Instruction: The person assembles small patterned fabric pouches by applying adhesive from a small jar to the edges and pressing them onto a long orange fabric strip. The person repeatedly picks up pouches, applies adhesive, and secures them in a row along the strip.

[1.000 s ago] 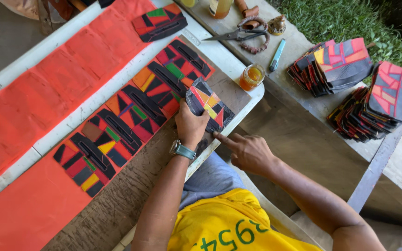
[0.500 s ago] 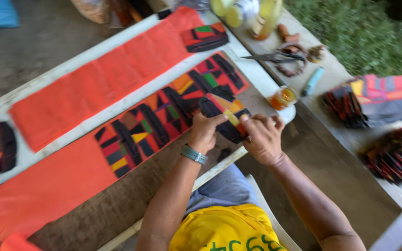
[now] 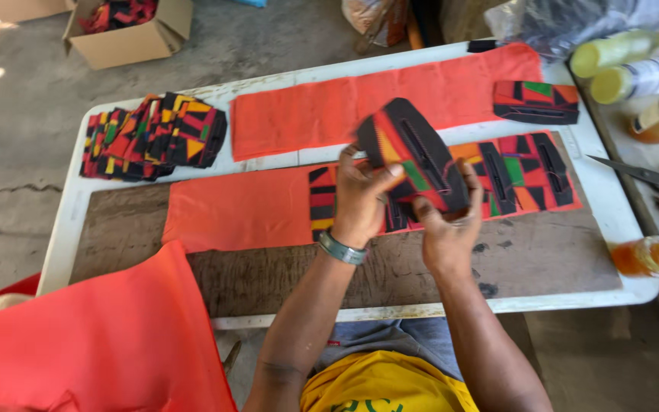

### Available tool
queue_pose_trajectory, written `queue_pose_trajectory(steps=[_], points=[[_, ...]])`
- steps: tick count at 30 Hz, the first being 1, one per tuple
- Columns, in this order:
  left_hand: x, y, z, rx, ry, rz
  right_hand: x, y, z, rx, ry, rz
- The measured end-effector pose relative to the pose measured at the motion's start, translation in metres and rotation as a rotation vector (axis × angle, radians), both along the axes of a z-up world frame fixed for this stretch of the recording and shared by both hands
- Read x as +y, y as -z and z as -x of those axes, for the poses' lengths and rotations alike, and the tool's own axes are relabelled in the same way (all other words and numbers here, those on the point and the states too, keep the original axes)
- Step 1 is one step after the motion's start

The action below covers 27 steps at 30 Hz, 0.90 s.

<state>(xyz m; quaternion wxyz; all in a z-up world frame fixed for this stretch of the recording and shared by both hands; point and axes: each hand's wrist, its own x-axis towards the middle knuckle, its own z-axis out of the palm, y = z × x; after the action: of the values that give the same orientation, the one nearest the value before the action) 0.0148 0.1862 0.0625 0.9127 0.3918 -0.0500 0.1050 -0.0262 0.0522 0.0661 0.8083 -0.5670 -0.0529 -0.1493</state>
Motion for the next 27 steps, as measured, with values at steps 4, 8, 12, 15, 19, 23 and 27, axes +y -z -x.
queue_pose_trajectory(steps=[4, 8, 12, 15, 19, 23, 27], points=[[0.096, -0.016, 0.001, 0.031, -0.201, -0.179, 0.012, 0.038, -0.016, -0.125, -0.224, 0.116], [0.183, -0.012, 0.021, 0.35, -0.188, -0.407, -0.006, 0.059, -0.032, -0.023, -0.135, 0.646], [0.218, 0.024, 0.035, 0.589, -0.183, -0.498, -0.003, 0.071, -0.029, 0.005, -0.118, 0.89], [0.227, 0.046, 0.034, 0.695, -0.175, -0.559, -0.001, 0.073, -0.028, 0.035, -0.107, 0.953], [0.23, 0.059, 0.025, 0.693, -0.239, -0.85, -0.002, 0.072, -0.03, -0.007, -0.104, 0.991], [0.229, 0.064, 0.02, 0.699, -0.263, -1.05, -0.003, 0.076, -0.03, -0.009, -0.11, 0.994], [0.224, 0.061, 0.02, 0.722, -0.275, -1.058, -0.003, 0.081, -0.029, -0.024, -0.103, 1.035]])
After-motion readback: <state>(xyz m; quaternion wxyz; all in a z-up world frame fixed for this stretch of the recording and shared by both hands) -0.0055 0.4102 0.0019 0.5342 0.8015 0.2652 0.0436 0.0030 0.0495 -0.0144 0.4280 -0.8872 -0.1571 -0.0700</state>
